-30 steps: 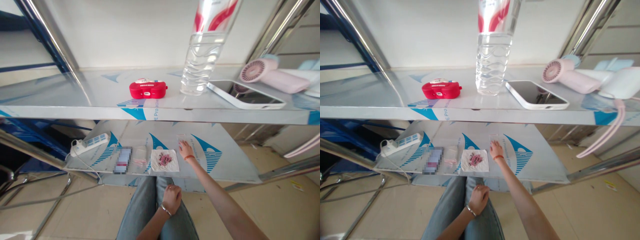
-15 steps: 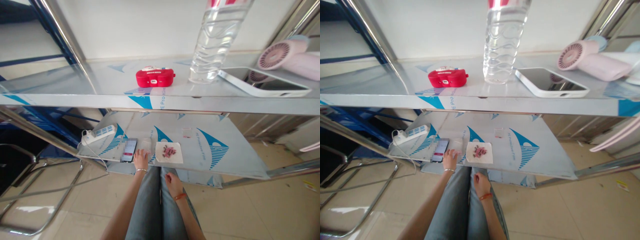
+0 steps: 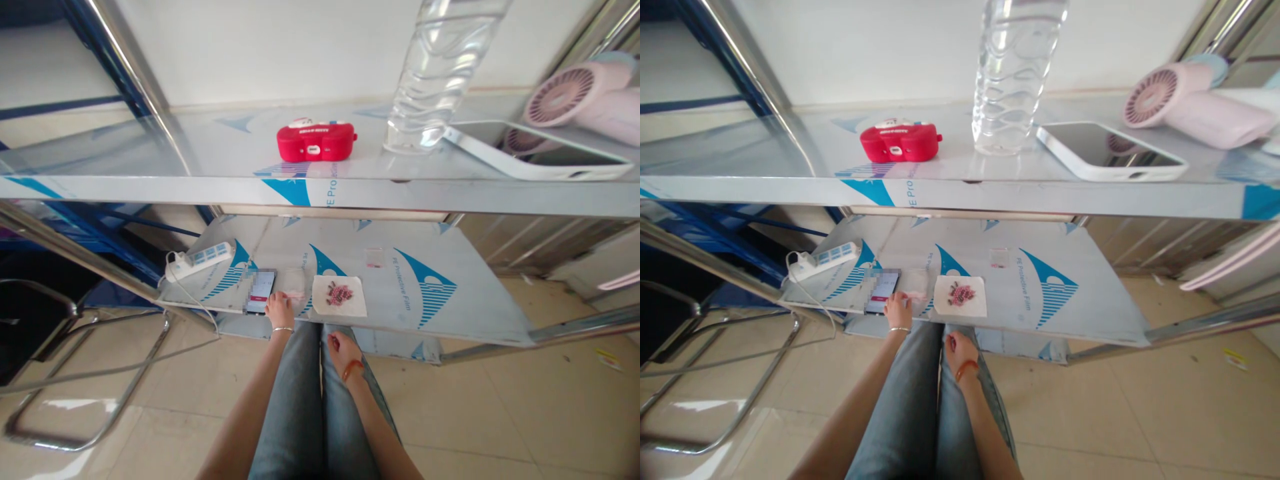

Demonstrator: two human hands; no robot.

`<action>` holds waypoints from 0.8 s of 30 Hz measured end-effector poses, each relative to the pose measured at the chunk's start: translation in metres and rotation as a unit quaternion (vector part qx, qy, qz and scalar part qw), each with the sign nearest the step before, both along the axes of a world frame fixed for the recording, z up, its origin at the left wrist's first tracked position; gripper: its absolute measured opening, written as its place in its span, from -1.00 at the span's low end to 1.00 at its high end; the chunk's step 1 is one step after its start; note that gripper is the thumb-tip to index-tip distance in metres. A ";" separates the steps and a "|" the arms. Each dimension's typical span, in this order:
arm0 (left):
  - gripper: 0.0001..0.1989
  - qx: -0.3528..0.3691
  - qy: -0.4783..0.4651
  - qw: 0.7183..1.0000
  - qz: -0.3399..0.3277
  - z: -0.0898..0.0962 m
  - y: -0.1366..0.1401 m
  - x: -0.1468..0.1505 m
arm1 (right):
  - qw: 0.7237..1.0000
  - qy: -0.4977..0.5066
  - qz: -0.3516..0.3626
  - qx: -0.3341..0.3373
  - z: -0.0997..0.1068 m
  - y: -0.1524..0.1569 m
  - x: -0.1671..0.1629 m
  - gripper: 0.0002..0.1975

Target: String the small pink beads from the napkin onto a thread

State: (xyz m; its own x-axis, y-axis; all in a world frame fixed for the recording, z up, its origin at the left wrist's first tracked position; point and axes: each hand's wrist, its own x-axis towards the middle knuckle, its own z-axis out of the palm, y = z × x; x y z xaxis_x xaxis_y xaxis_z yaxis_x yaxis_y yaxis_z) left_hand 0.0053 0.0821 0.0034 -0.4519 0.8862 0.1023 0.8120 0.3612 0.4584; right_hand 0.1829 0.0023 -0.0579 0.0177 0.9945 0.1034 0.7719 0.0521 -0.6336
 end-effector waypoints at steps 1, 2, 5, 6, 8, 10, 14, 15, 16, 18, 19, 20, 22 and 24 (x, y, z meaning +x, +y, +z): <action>-0.92 0.020 -0.025 0.999 -0.006 0.002 0.000 -0.001 | 1.000 0.014 0.001 0.008 0.001 0.000 0.000 -0.71; -0.92 0.043 -0.054 0.997 -0.016 0.005 -0.001 -0.001 | 0.999 0.034 0.001 0.020 0.001 -0.001 -0.001 -0.70; -0.84 0.106 -0.131 0.983 -0.076 0.016 -0.011 0.003 | 0.992 0.112 -0.021 0.049 0.005 -0.004 -0.010 -0.69; -0.79 0.116 -0.143 0.978 -0.103 0.019 -0.017 0.007 | 0.989 0.133 -0.029 0.055 0.007 -0.006 -0.014 -0.66; -0.74 0.111 -0.146 0.971 -0.155 0.023 -0.036 0.017 | 0.986 0.151 -0.030 0.061 0.009 -0.009 -0.024 -0.62; -0.71 0.090 -0.146 0.967 -0.188 0.023 -0.058 0.028 | 0.987 0.150 -0.007 0.063 0.010 -0.013 -0.032 -0.62; -0.83 0.056 -0.192 0.957 -0.209 0.015 -0.095 0.046 | 0.989 0.126 0.058 0.042 0.008 -0.017 -0.037 -0.68; -0.85 0.057 -0.210 0.955 -0.204 0.013 -0.100 0.048 | 0.990 0.118 0.068 0.037 0.007 -0.018 -0.036 -0.69; -0.86 0.061 -0.227 0.952 -0.196 0.011 -0.103 0.049 | 0.990 0.112 0.075 0.032 0.007 -0.018 -0.035 -0.69; -0.78 0.064 -0.259 0.946 -0.183 0.009 -0.104 0.050 | 0.991 0.108 0.077 0.026 0.007 -0.018 -0.033 -0.65; -0.72 0.063 -0.270 0.943 -0.181 0.008 -0.103 0.050 | 0.991 0.110 0.075 0.024 0.007 -0.018 -0.033 -0.63; -0.66 0.062 -0.277 0.941 -0.183 0.009 -0.101 0.050 | 0.991 0.114 0.073 0.022 0.006 -0.018 -0.032 -0.60; -0.56 0.069 -0.280 0.937 -0.196 0.010 -0.098 0.051 | 0.990 0.125 0.064 0.016 0.005 -0.018 -0.031 -0.58; -0.47 0.087 -0.278 0.934 -0.208 0.010 -0.096 0.053 | 0.989 0.139 0.046 0.007 0.002 -0.018 -0.031 -0.58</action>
